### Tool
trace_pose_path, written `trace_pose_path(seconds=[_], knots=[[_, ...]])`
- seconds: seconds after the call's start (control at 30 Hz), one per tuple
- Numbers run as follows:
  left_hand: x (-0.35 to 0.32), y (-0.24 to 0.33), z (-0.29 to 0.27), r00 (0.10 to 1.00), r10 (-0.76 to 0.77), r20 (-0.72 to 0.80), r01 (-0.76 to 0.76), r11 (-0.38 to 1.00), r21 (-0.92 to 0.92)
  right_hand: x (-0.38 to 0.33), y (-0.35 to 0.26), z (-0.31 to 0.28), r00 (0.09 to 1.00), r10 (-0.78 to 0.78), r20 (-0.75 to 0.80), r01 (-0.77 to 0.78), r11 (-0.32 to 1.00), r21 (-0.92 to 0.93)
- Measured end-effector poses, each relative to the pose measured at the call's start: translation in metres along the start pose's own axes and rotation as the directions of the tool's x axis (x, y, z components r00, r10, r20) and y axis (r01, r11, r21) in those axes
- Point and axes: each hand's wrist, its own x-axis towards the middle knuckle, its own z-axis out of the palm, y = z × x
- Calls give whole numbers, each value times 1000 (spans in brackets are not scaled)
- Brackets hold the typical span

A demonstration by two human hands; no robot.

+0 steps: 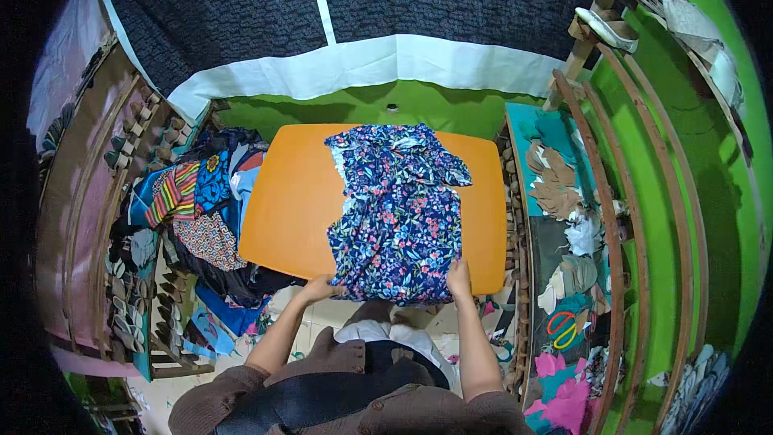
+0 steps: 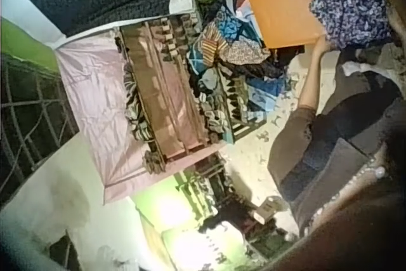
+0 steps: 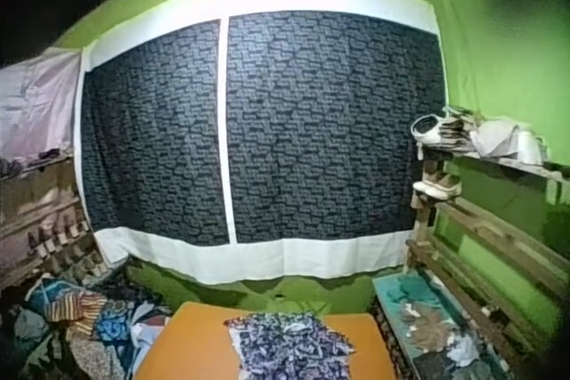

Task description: Fold three different pieces of fabric or clothing on a table and place them on a shelf.

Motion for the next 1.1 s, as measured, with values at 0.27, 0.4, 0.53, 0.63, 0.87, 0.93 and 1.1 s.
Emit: trace_pose_path(seconds=[0.27,0.4,0.53,0.63,0.87,0.93,1.1], knots=[[-28,-3,17,889,114,-443,-165,983,-77,-43,-3,-24,930,-31,367,-72,962,264],[-44,6,25,790,160,-591,-246,967,-68,-68,-2,-42,936,-192,297,84,937,339],[-54,-23,43,764,160,-625,-347,918,-190,-92,7,-41,940,-184,286,71,929,364],[-87,-32,49,866,122,-484,-265,934,-238,-123,9,-30,925,-113,362,-47,914,403],[-174,-77,88,948,131,-289,-267,823,-502,-221,39,2,923,-188,334,-13,856,517],[-195,-113,96,949,162,-272,-283,819,-499,-261,36,10,942,-206,264,7,800,600],[-274,-137,103,876,190,-444,-435,709,-555,-350,54,16,949,-170,265,-19,810,586]])
